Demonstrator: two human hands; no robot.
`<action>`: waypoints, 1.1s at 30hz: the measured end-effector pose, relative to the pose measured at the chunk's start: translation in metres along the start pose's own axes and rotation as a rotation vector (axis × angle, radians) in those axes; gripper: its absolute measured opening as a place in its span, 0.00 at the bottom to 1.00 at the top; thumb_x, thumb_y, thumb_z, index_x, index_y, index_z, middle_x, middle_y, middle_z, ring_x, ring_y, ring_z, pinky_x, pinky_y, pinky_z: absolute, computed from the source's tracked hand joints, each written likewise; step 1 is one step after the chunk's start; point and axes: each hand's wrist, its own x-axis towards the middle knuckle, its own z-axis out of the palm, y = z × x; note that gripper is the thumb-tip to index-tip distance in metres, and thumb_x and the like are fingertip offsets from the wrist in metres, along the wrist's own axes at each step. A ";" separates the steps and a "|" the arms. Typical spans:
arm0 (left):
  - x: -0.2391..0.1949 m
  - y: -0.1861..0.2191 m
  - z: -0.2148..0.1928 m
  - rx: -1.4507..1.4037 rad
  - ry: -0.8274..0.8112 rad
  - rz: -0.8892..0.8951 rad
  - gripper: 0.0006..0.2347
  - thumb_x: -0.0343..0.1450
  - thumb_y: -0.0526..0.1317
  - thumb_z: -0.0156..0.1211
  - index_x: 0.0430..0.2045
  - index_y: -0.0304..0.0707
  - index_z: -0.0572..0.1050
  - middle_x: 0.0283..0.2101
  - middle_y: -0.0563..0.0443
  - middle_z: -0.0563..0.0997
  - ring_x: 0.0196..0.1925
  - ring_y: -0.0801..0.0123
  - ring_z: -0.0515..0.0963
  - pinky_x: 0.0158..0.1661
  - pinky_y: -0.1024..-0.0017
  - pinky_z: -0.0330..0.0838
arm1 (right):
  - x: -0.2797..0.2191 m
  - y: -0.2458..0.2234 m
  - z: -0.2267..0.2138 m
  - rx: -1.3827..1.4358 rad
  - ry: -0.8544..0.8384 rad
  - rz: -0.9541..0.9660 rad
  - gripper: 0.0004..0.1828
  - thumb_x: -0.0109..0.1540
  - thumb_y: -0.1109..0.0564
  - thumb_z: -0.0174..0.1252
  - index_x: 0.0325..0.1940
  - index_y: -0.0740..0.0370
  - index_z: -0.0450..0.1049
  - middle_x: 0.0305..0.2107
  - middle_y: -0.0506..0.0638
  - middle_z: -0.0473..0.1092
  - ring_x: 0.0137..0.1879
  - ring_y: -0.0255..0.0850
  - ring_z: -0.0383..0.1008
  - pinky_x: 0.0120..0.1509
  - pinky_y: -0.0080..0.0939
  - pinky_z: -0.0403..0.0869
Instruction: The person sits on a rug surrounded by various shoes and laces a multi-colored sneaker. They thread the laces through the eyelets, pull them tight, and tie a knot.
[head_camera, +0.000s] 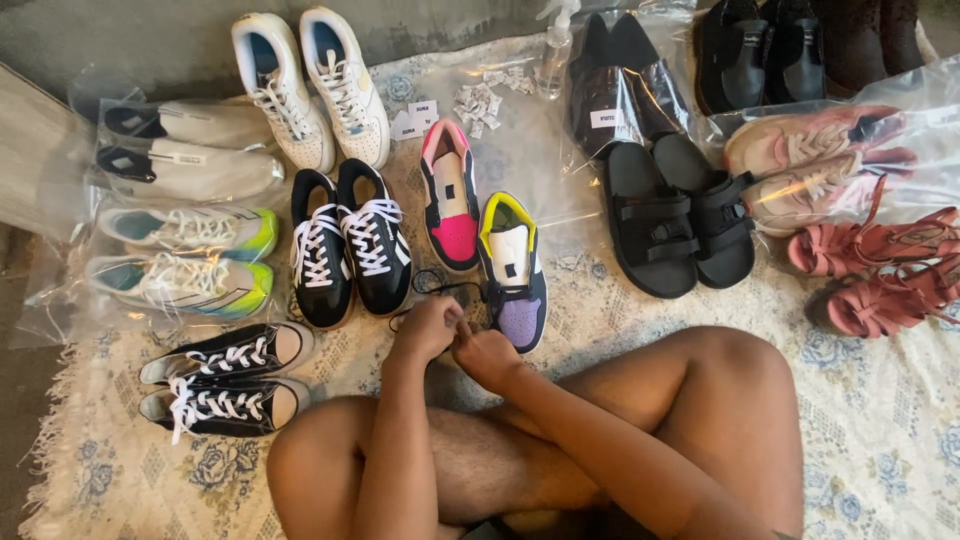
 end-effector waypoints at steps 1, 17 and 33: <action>0.001 0.001 -0.001 0.004 0.000 0.001 0.11 0.74 0.31 0.55 0.48 0.39 0.79 0.47 0.40 0.82 0.54 0.44 0.81 0.51 0.44 0.78 | 0.000 -0.001 -0.003 0.001 0.003 0.003 0.06 0.59 0.58 0.63 0.39 0.57 0.74 0.43 0.55 0.70 0.35 0.44 0.77 0.23 0.40 0.73; 0.054 -0.034 0.040 0.288 -0.353 -0.281 0.27 0.70 0.26 0.54 0.69 0.33 0.63 0.69 0.26 0.65 0.64 0.32 0.71 0.56 0.36 0.76 | 0.011 0.002 0.030 0.100 -0.177 0.053 0.15 0.59 0.60 0.60 0.51 0.62 0.74 0.49 0.58 0.69 0.32 0.45 0.80 0.29 0.44 0.75; -0.001 -0.016 0.010 -0.308 -0.246 -0.076 0.16 0.68 0.43 0.67 0.42 0.29 0.85 0.40 0.32 0.84 0.43 0.43 0.83 0.45 0.46 0.75 | -0.018 0.033 -0.063 0.777 0.255 0.379 0.08 0.56 0.56 0.57 0.39 0.58 0.72 0.40 0.58 0.65 0.34 0.71 0.76 0.37 0.69 0.78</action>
